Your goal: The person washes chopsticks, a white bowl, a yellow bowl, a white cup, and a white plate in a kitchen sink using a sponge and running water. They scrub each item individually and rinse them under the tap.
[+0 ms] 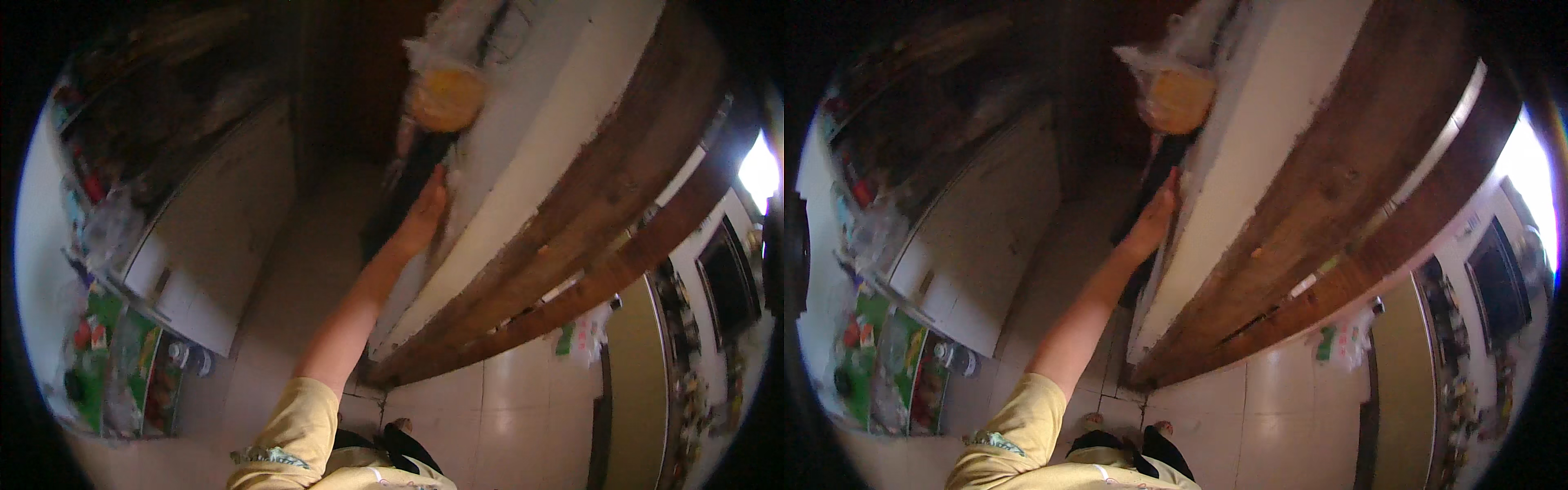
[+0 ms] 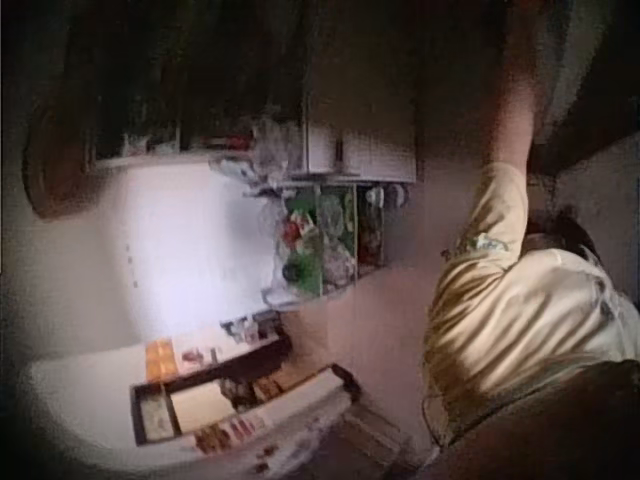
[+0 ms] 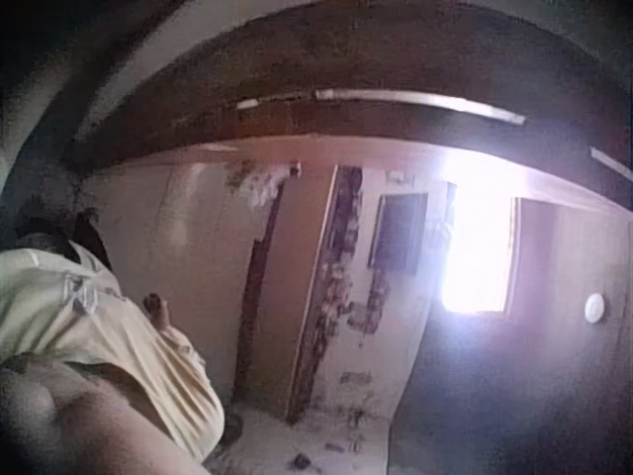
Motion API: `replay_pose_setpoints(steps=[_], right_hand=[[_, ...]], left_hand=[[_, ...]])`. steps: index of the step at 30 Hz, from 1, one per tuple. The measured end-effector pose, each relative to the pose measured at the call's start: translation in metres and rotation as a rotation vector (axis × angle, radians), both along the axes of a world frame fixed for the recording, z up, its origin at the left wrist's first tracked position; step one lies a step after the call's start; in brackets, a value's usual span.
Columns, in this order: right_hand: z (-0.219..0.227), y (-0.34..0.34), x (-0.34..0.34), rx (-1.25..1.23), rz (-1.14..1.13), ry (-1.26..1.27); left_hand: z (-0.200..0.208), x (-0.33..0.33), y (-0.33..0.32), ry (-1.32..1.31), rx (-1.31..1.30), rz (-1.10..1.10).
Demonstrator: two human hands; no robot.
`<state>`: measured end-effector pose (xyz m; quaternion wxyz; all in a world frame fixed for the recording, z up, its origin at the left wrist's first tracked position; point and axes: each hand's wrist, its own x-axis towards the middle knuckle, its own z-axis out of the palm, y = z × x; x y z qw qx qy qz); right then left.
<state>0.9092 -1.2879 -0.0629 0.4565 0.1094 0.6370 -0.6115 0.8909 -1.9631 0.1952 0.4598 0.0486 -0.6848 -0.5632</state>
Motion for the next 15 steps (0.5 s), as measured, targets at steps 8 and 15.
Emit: replay_pose_setpoints(steps=[8,15], right_hand=[[-0.036,0.002,0.098,0.379,-0.539,-0.286],[-0.081,0.016,0.062,0.323,-0.598,-0.114]], left_hand=[[-0.009,-0.028,0.001,-0.017,0.091,-0.081],[-0.043,-0.025,0.066,-0.003,-0.371,0.523]])
